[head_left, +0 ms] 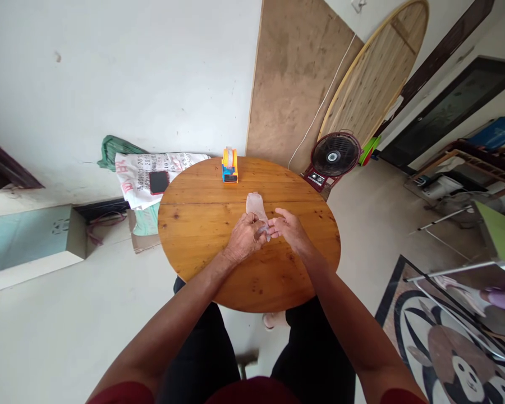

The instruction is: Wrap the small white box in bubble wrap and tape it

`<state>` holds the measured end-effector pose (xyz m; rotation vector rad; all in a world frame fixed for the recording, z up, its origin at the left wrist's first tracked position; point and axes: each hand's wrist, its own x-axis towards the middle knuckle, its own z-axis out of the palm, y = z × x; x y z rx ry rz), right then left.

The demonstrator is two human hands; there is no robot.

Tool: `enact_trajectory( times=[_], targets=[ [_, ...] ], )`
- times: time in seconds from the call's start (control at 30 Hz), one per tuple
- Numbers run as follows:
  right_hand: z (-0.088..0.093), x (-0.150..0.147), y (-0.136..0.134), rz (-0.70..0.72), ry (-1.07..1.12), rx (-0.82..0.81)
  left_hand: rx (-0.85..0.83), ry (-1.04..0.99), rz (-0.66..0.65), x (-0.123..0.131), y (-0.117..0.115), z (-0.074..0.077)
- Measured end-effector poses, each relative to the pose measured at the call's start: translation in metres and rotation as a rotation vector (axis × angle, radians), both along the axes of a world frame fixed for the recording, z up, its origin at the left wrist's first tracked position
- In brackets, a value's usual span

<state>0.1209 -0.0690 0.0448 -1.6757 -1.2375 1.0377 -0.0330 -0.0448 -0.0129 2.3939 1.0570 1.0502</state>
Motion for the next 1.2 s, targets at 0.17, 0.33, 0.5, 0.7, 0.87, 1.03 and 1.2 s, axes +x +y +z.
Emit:
enact_trajectory(
  times=[0.17, 0.33, 0.5, 0.7, 0.87, 1.03, 1.2],
  targets=[
    [0.002, -0.003, -0.006, 0.068, -0.033, 0.005, -0.063, -0.079, 0.026, -0.001, -0.002, 0.003],
    [0.001, -0.006, -0.01, 0.171, -0.218, 0.04, -0.261, -0.287, 0.0, -0.003, -0.003, 0.006],
    [0.01, -0.006, -0.008, 0.272, -0.364, 0.031, -0.487, -0.505, -0.07, -0.003, 0.005, 0.002],
    [0.033, -0.004, 0.005, 0.375, -0.474, -0.009, -0.565, -0.557, -0.106, 0.002, 0.012, -0.002],
    [0.04, -0.008, 0.014, 0.437, -0.654, 0.058, -0.502, -0.507, -0.036, 0.008, 0.014, -0.002],
    [0.039, -0.012, 0.018, 0.423, -0.628, 0.027, -0.503, -0.516, -0.08, 0.009, 0.016, -0.008],
    [0.043, -0.004, 0.016, 0.434, -0.443, -0.008, -0.446, -0.491, -0.045, 0.008, 0.014, -0.009]
  ],
)
